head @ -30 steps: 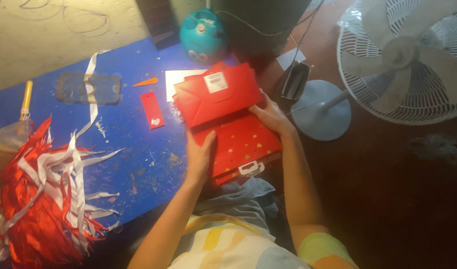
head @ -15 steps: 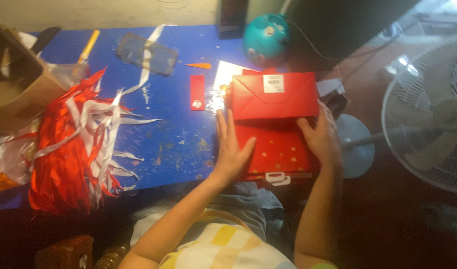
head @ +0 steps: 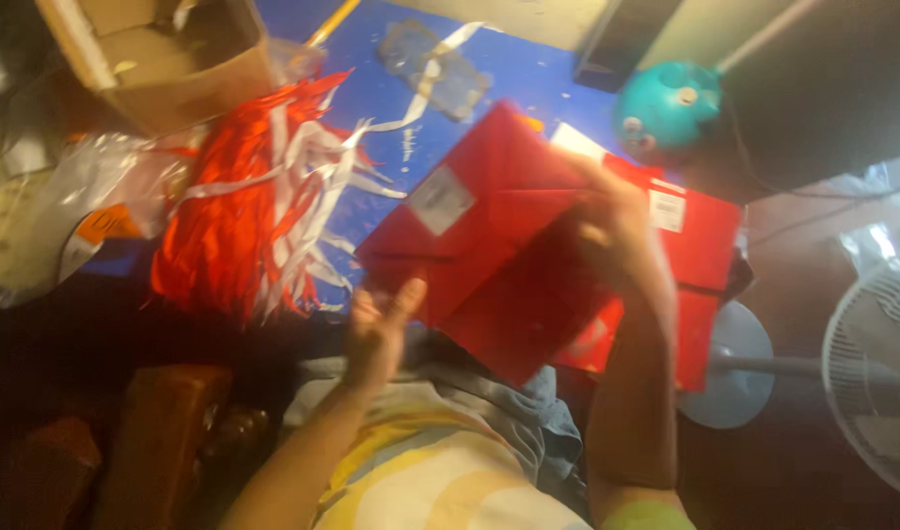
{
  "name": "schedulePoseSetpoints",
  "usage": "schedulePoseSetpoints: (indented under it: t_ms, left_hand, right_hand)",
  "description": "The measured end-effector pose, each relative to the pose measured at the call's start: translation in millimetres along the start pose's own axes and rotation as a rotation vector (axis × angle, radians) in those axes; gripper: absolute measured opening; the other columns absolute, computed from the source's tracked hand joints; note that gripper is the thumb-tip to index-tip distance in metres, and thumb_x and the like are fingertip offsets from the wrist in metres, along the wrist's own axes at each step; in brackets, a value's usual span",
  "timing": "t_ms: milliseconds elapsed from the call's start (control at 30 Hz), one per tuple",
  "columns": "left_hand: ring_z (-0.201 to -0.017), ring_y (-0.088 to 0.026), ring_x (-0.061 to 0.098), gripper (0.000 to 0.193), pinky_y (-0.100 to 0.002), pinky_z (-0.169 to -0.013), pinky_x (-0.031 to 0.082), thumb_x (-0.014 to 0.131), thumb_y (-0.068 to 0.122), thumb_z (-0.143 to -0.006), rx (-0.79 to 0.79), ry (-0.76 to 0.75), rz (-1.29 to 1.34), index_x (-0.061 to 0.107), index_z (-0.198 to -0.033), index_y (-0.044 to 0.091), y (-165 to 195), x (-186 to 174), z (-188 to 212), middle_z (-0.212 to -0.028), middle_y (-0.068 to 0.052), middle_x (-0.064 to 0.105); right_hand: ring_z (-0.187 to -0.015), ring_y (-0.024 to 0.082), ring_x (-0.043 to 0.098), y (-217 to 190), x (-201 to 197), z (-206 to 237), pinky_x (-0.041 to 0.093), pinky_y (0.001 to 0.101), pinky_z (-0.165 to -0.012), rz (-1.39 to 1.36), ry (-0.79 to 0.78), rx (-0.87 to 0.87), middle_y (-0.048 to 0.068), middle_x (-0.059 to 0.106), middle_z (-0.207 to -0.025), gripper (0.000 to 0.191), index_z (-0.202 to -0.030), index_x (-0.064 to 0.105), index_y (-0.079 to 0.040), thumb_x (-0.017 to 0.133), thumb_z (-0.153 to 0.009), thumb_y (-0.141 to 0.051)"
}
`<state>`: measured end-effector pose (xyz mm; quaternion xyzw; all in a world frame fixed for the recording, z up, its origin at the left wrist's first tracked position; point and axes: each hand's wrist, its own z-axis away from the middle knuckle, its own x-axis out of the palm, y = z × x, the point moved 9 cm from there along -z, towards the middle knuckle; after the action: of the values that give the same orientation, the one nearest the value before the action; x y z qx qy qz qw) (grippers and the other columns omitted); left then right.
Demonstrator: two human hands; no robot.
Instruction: The person assembles red envelopes by inserting white cards into them and folding the flaps closed. They handle the envelopes one at a time, stacking the completed units on the table.
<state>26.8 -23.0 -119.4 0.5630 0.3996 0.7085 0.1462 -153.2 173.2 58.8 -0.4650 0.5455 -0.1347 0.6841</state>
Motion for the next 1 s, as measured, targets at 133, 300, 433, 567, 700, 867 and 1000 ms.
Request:
schedulePoseSetpoints:
  t_ms: [133,300,433,567,700,867,1000]
  left_hand:
    - [-0.091,-0.013,0.072,0.032,-0.029,-0.08,0.062,0.07,0.009,-0.084,-0.143,0.283,-0.074,0.067,-0.116,0.011,44,-60,15,-0.106,0.0,0.075]
    - [-0.092,-0.025,0.068,0.035,-0.04,-0.081,0.059,0.072,0.014,-0.097,-0.317,0.421,-0.07,0.064,-0.126,-0.004,-5,-78,30,-0.116,-0.017,0.07]
    - [-0.108,-0.026,0.067,0.046,-0.047,-0.094,0.063,0.069,0.017,-0.1,-0.427,0.244,0.152,0.053,-0.137,-0.004,-26,-61,46,-0.127,-0.017,0.06]
    - [-0.125,-0.03,0.059,0.072,-0.045,-0.098,0.052,0.061,0.02,-0.093,-0.374,0.164,-0.236,0.027,-0.156,0.015,37,-70,50,-0.143,-0.018,0.052]
    - [-0.15,-0.038,0.032,0.068,-0.052,-0.12,0.027,0.06,0.015,-0.099,0.034,0.028,-0.916,0.028,-0.157,-0.003,89,-40,32,-0.16,-0.027,0.034]
    - [-0.159,-0.042,0.028,0.051,-0.054,-0.13,0.023,0.055,0.014,-0.104,0.287,-0.292,-1.508,0.045,-0.152,0.001,47,13,-20,-0.165,-0.02,0.039]
    - [-0.153,-0.041,0.026,0.062,-0.065,-0.123,0.018,0.06,0.034,-0.102,0.387,-0.341,-1.828,0.044,-0.153,0.002,21,18,-69,-0.161,-0.019,0.037]
  right_hand:
    - [-0.099,0.033,0.069,-36,73,-33,0.055,0.0428,-0.082,0.337,0.134,-0.205,0.014,0.07,-0.111,0.047,-0.138,0.067,-0.013,0.064,-0.093,-0.002]
    - [-0.126,0.038,0.058,-50,135,-12,0.048,0.0484,-0.105,0.407,0.247,-0.316,0.015,0.058,-0.142,0.043,-0.142,0.058,-0.01,0.069,-0.101,-0.016]
    - [-0.128,0.043,0.053,-25,189,23,0.043,0.0527,-0.108,0.399,0.12,-0.265,0.022,0.049,-0.151,0.051,-0.148,0.05,-0.01,0.064,-0.1,-0.018]
    - [-0.145,0.044,0.038,8,212,35,0.029,0.0583,-0.117,0.437,-0.009,-0.222,0.023,0.038,-0.159,0.057,-0.153,0.045,-0.012,0.061,-0.101,-0.027]
    - [-0.152,0.04,0.028,23,222,43,0.02,0.0602,-0.121,0.529,-0.031,-0.156,0.02,0.033,-0.163,0.059,-0.155,0.044,-0.014,0.058,-0.101,-0.032]
    - [-0.151,0.04,0.032,20,220,43,0.022,0.0603,-0.121,0.487,0.001,-0.178,0.021,0.037,-0.161,0.056,-0.153,0.045,-0.009,0.058,-0.1,-0.022]
    - [-0.154,0.038,0.035,27,204,37,0.025,0.0574,-0.125,0.264,-0.038,-0.193,0.021,0.041,-0.163,0.059,-0.152,0.048,-0.004,0.051,-0.094,-0.001]
